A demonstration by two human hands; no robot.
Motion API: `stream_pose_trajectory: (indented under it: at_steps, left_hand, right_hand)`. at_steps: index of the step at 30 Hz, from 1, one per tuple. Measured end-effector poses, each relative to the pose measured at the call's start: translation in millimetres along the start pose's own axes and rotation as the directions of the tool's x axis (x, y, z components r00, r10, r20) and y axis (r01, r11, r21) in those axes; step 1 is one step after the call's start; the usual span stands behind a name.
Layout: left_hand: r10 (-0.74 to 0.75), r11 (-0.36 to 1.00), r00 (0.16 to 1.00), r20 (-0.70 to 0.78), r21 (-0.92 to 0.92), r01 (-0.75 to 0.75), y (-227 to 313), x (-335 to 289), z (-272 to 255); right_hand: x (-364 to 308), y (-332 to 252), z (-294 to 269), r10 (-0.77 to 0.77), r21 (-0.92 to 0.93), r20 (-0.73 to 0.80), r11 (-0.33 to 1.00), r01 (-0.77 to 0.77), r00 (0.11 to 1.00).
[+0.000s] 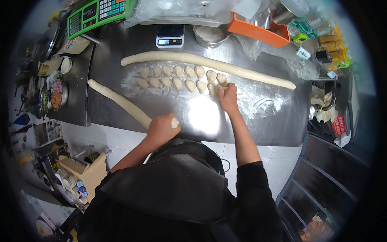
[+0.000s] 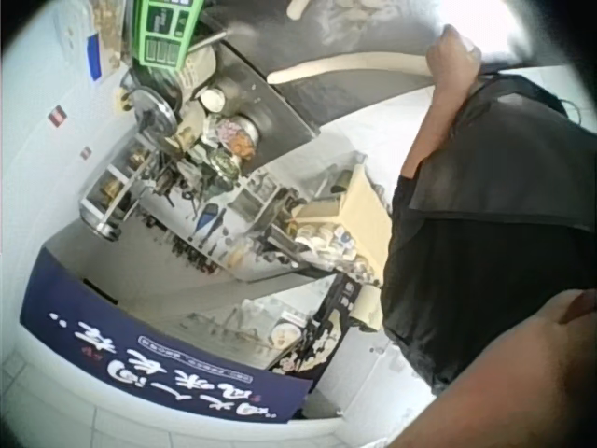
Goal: The person rolls two long dough ropes on a stainless steel counter, then pinches off small dough pieces from the ropes and arranges them in rows. The person uses both hands to tear and place the dough pieces without tools.
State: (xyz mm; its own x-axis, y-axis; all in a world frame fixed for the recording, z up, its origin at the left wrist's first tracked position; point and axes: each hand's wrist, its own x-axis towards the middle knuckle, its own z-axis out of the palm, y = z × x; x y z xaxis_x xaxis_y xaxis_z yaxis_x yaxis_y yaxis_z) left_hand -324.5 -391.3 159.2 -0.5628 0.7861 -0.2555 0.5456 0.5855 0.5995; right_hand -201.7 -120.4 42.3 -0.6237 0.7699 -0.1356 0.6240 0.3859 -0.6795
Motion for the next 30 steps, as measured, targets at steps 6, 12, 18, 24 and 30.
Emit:
stream_pose_trajectory:
  at_steps: [6, 12, 18, 24, 30]
  left_hand:
    - [-0.148, 0.988, 0.971, 0.186, -0.014, 0.153, -7.8, -52.0, -11.9]
    - [-0.235, 0.968, 0.957, 0.172, -0.046, 0.246, 7.0, -88.9, -34.2]
    - [-0.143, 0.983, 0.989, 0.023, -0.113, 0.145, -22.7, -61.2, -23.1]
    - [0.003, 0.976, 1.000, 0.023, -0.218, 0.002, -65.6, -24.6, -2.3]
    - [0.248, 0.852, 0.968, 0.029, -0.482, -0.204, -102.1, -2.0, -8.9]
  right_hand:
    - [-10.2, 45.4, -2.1, -0.156, -0.100, 0.012, 0.983, 0.156, 0.988]
    - [-3.4, 28.9, 19.6, -0.173, -0.292, 0.054, 0.939, 0.182, 0.983]
    - [-25.4, 17.8, -6.4, -0.052, -0.297, 0.031, 0.953, 0.059, 0.998]
    - [-92.7, -78.8, 1.0, -0.090, 0.364, 0.267, 0.931, -0.014, 0.960]
    - [-140.0, -176.2, 58.1, -0.263, 0.521, 0.540, 0.851, -0.072, 0.799]
